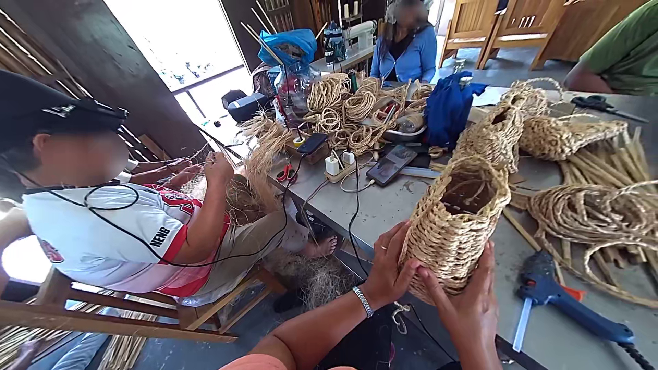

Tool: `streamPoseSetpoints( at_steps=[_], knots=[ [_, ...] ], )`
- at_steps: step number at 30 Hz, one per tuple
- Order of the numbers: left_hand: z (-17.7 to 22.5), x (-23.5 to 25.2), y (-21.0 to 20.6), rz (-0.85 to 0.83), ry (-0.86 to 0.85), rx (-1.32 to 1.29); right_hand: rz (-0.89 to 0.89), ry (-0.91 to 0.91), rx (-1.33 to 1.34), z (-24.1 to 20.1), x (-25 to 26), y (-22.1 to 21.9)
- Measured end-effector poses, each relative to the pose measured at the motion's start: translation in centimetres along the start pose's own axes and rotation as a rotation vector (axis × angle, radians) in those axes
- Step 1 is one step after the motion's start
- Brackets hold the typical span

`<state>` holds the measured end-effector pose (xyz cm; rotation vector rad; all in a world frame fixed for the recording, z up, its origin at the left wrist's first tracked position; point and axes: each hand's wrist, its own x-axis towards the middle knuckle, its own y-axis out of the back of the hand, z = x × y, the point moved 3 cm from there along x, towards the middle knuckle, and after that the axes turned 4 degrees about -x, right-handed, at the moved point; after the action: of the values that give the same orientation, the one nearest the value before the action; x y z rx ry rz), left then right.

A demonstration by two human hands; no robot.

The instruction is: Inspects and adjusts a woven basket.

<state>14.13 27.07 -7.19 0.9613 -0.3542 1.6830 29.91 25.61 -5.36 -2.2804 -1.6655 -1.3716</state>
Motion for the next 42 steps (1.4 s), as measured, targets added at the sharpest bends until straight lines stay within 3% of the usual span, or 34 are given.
streamPoseSetpoints(
  at_steps=[42],
  knots=[
    [0.34,-0.16,0.58,-0.105,0.018,0.001,-0.025,-0.021,-0.026,-0.34,-0.14,0.04]
  ],
)
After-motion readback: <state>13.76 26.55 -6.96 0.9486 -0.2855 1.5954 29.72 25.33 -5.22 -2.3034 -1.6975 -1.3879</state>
